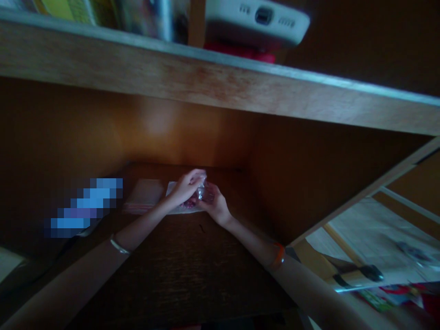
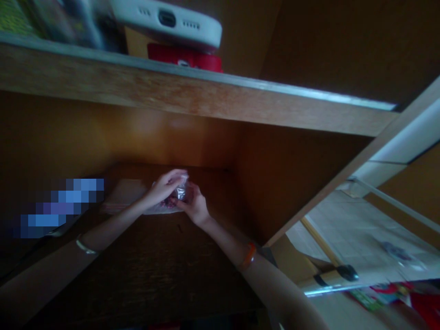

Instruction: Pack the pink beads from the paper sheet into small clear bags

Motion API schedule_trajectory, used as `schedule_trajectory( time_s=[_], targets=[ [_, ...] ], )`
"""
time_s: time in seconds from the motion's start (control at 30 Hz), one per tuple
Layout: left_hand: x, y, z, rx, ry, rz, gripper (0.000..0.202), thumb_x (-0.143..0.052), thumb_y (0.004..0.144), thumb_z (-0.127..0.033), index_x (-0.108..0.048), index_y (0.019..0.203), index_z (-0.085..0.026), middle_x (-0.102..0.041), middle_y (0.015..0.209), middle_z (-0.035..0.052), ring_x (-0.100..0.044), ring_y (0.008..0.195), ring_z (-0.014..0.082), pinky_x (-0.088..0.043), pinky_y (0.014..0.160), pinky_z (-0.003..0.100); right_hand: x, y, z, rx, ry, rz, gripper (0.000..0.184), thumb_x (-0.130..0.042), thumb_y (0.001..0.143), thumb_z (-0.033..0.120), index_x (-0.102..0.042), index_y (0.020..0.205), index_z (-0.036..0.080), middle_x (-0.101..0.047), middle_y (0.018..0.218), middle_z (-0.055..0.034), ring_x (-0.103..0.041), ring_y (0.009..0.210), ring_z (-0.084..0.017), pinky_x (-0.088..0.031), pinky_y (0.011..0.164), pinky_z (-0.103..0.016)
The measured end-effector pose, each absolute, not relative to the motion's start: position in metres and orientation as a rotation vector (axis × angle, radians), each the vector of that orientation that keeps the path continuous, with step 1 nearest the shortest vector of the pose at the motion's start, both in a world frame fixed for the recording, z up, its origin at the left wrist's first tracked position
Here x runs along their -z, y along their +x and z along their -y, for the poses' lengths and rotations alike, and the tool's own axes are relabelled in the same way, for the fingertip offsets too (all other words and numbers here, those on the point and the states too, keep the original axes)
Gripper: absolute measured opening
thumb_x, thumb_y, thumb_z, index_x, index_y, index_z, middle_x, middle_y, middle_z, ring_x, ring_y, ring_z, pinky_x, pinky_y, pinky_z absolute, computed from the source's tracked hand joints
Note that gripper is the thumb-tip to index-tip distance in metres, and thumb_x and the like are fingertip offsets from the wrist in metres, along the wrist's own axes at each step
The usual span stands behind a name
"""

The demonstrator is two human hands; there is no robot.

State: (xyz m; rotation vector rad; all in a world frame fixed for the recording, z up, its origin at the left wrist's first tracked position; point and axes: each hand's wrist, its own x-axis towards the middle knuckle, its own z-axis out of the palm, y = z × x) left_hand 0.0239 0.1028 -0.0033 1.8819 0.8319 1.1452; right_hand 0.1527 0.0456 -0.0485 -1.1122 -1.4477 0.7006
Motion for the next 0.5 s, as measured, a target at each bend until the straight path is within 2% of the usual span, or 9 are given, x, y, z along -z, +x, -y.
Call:
schedule_trajectory(
  time_s=[0.1, 0.23, 0.37, 0.5],
  targets=[
    [-0.007, 0.019, -0.103, -1.171, 1.79, -0.798, 0.022, -0.054, 0.08, -0.02, -0.062, 0.1, -0.013, -0.066, 0.105, 0.0102, -0.061, 0.099, 0.0182, -0.043, 0.094, 0.035, 0.041, 0.15, -0.04, -0.68, -0.998, 1.406, 0.055, -0.074, 0.064, 0.036, -0.052, 0.112, 0.02, -0.063, 0.104, -0.0068, -0.061, 0.091, -0.019, -0.051, 0.083, -0.034],
    [-0.018, 0.014, -0.103, -1.169, 1.546, -0.723, 0.026, -0.061, 0.075, -0.023, -0.063, 0.099, -0.013, -0.068, 0.098, 0.0083, -0.064, 0.091, 0.0187, -0.048, 0.085, 0.033, 0.036, 0.145, -0.034, -0.794, -0.895, 1.293, 0.042, -0.067, 0.073, 0.037, -0.054, 0.109, 0.022, -0.064, 0.102, -0.0053, -0.062, 0.087, -0.017, -0.051, 0.079, -0.033],
    [-0.023, 0.009, -0.106, -1.123, 1.447, -0.664, 0.025, -0.064, 0.071, -0.022, -0.067, 0.094, -0.014, -0.068, 0.101, 0.0089, -0.066, 0.085, 0.0186, -0.051, 0.077, 0.03, 0.036, 0.144, -0.034, -0.92, -0.846, 1.192, 0.03, -0.061, 0.077, 0.038, -0.057, 0.102, 0.021, -0.065, 0.094, -0.0038, -0.062, 0.084, -0.017, -0.05, 0.079, -0.033],
    [-0.025, 0.005, -0.109, -1.122, 1.474, -0.659, 0.018, -0.065, 0.07, -0.02, -0.07, 0.086, -0.014, -0.067, 0.108, 0.009, -0.066, 0.086, 0.0175, -0.052, 0.076, 0.027, 0.036, 0.147, -0.035, -0.934, -0.848, 1.213, 0.02, -0.063, 0.075, 0.038, -0.06, 0.086, 0.021, -0.064, 0.08, -0.0018, -0.061, 0.069, -0.015, -0.05, 0.069, -0.031]
  ],
)
